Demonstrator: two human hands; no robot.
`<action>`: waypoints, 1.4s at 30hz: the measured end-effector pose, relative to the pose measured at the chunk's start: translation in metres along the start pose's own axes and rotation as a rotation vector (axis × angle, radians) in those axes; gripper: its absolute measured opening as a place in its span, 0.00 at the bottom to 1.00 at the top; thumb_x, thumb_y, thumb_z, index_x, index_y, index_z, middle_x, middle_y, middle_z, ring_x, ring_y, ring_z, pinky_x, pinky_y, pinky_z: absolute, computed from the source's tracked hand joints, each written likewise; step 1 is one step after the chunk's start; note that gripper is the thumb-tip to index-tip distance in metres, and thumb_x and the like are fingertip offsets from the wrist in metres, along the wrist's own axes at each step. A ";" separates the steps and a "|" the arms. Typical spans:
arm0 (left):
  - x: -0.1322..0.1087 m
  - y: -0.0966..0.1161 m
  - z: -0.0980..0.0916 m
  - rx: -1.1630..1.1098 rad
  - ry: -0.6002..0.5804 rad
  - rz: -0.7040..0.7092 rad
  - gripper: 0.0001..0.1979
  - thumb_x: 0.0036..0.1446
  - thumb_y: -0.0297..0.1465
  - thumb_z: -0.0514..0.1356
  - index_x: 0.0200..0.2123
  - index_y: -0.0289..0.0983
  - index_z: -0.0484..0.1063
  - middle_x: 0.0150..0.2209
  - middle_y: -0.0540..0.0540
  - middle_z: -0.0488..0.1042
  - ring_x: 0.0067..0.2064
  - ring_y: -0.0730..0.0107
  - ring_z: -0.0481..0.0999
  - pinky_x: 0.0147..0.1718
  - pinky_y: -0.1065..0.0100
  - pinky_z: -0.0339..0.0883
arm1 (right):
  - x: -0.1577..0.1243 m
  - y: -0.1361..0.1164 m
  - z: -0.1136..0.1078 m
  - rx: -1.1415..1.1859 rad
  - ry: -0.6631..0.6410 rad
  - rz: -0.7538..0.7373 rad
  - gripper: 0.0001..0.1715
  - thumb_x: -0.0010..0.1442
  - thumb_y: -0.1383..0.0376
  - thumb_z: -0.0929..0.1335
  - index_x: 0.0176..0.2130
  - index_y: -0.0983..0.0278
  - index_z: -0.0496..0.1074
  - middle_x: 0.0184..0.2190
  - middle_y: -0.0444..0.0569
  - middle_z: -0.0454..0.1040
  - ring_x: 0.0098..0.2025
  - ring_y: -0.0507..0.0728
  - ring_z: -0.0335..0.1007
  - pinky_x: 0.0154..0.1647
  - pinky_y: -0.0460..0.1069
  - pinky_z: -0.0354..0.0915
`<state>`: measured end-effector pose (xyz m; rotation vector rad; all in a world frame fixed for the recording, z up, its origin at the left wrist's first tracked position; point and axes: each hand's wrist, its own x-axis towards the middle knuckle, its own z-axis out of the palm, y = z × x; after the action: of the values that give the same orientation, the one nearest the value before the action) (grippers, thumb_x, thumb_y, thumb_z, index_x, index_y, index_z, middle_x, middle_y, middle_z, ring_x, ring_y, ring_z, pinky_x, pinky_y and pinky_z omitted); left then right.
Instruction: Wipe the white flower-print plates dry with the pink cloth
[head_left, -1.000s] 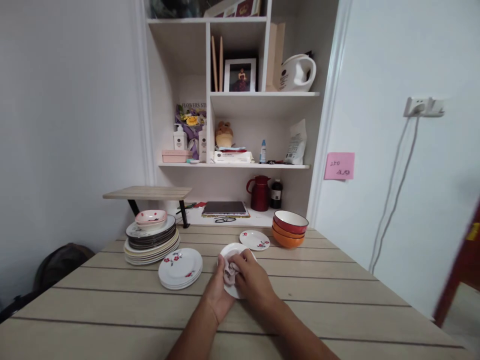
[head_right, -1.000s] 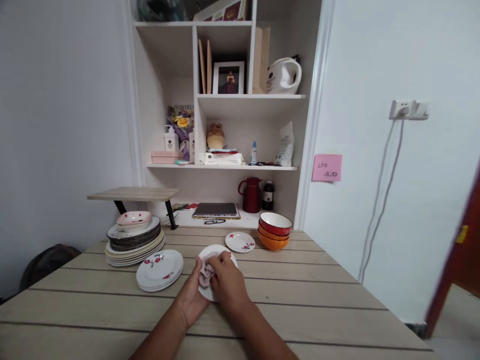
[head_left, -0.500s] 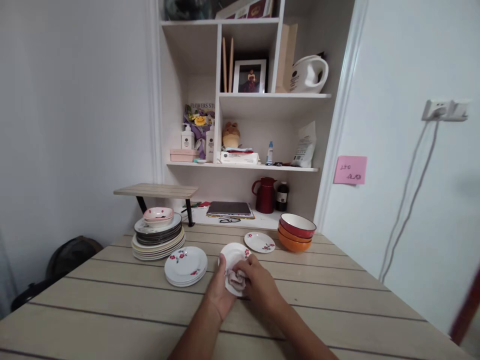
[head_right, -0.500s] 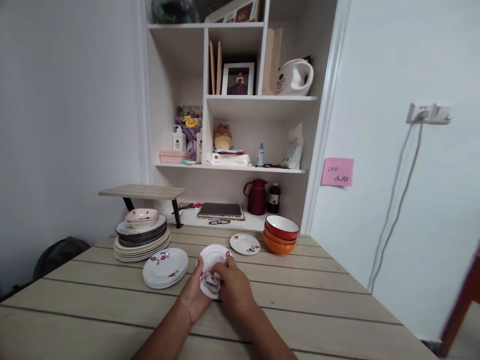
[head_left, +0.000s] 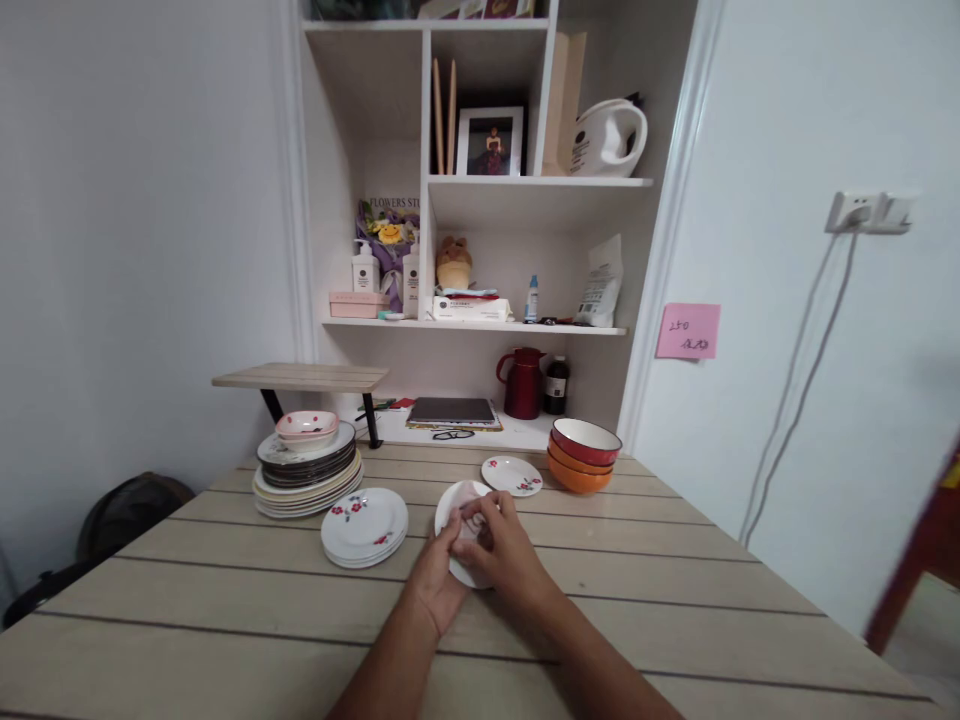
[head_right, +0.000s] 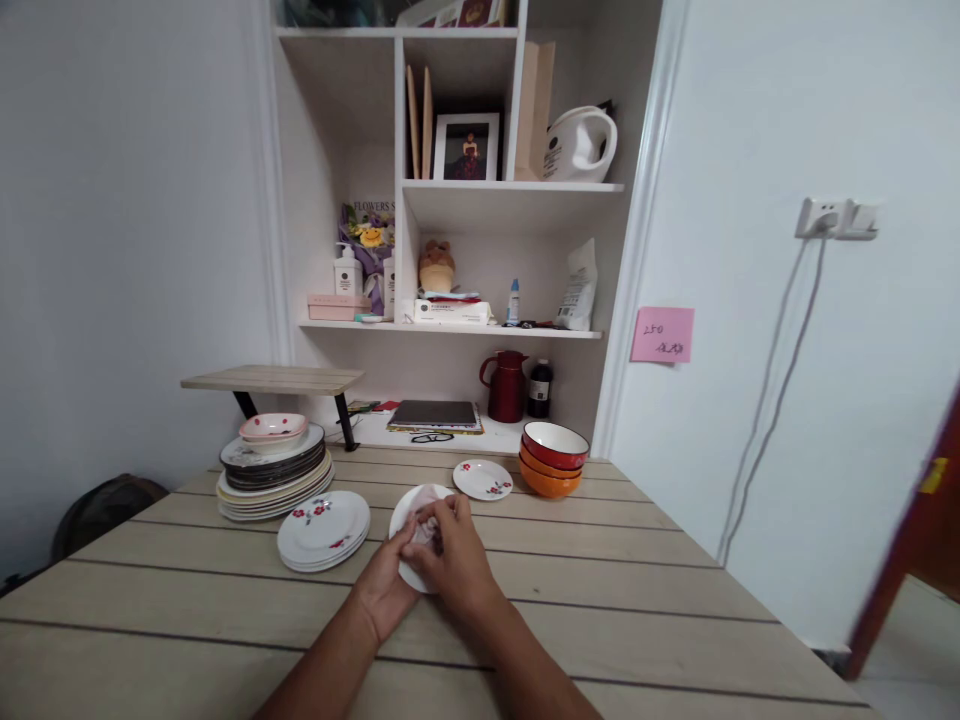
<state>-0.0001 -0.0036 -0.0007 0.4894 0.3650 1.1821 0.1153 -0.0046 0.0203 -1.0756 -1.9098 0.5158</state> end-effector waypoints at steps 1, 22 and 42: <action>0.000 -0.001 0.001 -0.010 -0.010 -0.021 0.19 0.57 0.38 0.62 0.45 0.30 0.75 0.42 0.36 0.80 0.47 0.55 0.78 0.51 0.59 0.67 | 0.002 0.002 0.000 -0.041 0.045 0.020 0.13 0.52 0.67 0.68 0.40 0.61 0.68 0.44 0.48 0.60 0.41 0.55 0.64 0.43 0.49 0.63; 0.000 -0.003 0.002 -0.034 -0.027 -0.018 0.25 0.60 0.45 0.56 0.53 0.33 0.71 0.43 0.36 0.80 0.51 0.54 0.76 0.55 0.53 0.62 | 0.007 0.013 -0.016 -0.463 -0.015 0.133 0.25 0.58 0.69 0.64 0.54 0.52 0.67 0.50 0.48 0.64 0.42 0.54 0.69 0.38 0.46 0.59; 0.004 -0.006 -0.002 -0.062 -0.173 -0.080 0.38 0.55 0.57 0.49 0.57 0.33 0.68 0.50 0.34 0.76 0.56 0.54 0.72 0.56 0.55 0.60 | 0.005 0.012 -0.024 -0.591 0.021 0.156 0.24 0.59 0.67 0.63 0.55 0.52 0.66 0.49 0.49 0.65 0.40 0.55 0.68 0.31 0.46 0.55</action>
<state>0.0051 -0.0014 -0.0056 0.5149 0.1969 1.0622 0.1397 0.0052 0.0271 -1.6044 -2.0209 0.0084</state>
